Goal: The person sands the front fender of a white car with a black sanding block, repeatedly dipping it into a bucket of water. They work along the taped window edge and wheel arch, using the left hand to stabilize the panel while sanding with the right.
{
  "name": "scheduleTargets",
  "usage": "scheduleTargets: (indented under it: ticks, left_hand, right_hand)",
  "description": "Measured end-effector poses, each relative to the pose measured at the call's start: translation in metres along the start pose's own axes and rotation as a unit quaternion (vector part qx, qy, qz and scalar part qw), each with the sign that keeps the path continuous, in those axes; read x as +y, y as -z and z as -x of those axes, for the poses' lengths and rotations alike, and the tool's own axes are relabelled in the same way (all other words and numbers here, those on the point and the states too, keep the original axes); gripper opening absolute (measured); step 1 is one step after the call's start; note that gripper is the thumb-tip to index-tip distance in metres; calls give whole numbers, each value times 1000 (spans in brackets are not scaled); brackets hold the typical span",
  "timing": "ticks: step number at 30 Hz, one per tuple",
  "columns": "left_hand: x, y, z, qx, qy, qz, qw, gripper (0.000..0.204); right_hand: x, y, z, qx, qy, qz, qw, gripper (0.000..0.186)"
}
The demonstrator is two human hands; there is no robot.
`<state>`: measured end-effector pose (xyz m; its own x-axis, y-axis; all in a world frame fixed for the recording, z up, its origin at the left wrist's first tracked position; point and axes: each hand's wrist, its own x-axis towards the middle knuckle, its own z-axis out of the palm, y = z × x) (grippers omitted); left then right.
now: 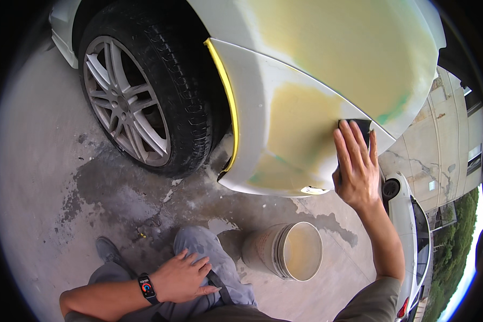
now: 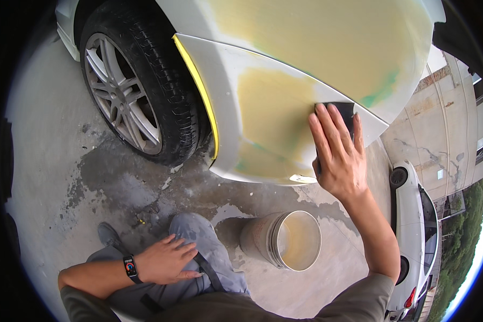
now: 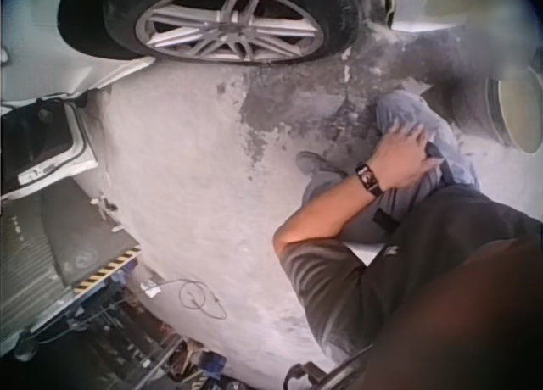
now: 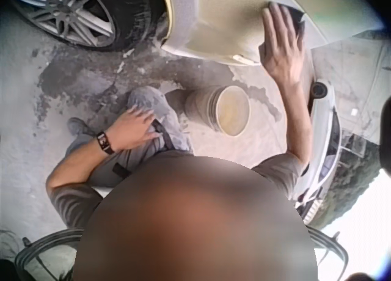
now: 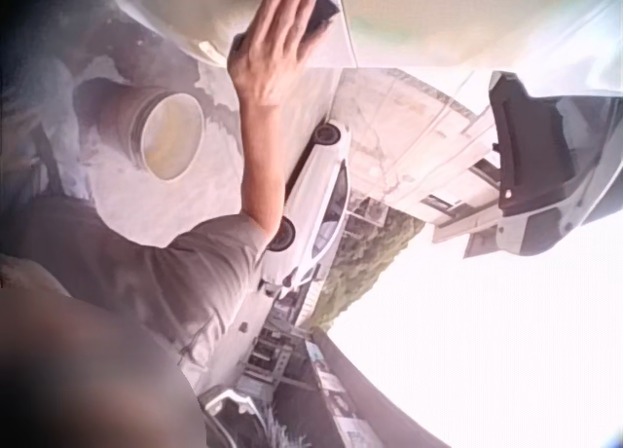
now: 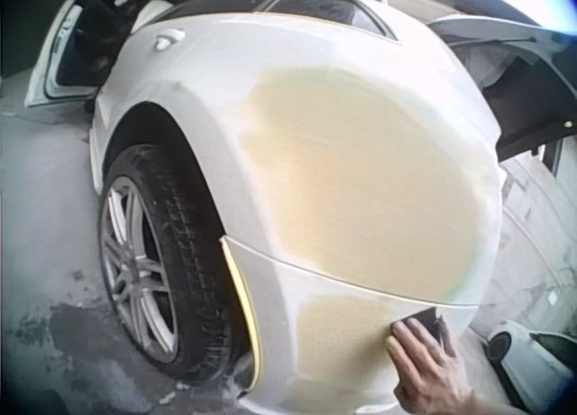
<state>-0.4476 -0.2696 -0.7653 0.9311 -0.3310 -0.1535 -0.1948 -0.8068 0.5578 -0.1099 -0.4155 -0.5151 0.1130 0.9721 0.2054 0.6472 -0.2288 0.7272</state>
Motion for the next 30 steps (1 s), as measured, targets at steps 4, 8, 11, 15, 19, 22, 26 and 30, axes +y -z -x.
scheduleTargets:
  ticks: [4, 8, 11, 15, 19, 22, 26, 30]
  left_hand:
    - [7, -6, -1, 8, 1, 3, 1000, 82]
    - [13, -19, 0, 62, -15, -1, 998, 80]
    - [16, -28, 0, 79, -19, 15, 997, 80]
    - [22, -32, 1, 87, -24, 4, 996, 80]
    - [28, -29, 4, 51, -12, 1, 999, 81]
    - [30, -25, 10, 54, -17, 8, 998, 82]
    - [32, -21, 19, 84, -24, 29, 996, 81]
    - [31, -20, 24, 92, -32, 9, 995, 81]
  right_hand:
    - [1, -2, 56, 182, -10, -159, 970, 68]
    - [-7, 0, 57, 94, -104, -145, 979, 80]
    - [-12, 7, 24, 74, -90, -203, 972, 69]
    - [-19, 24, -50, 216, 33, -191, 957, 63]
    - [-33, 37, -121, 310, 84, -175, 931, 50]
    - [-44, 39, -156, 366, 109, -126, 916, 43]
    - [-55, 41, -175, 373, 108, -69, 919, 39]
    - [-62, 45, -181, 362, 99, -43, 926, 32]
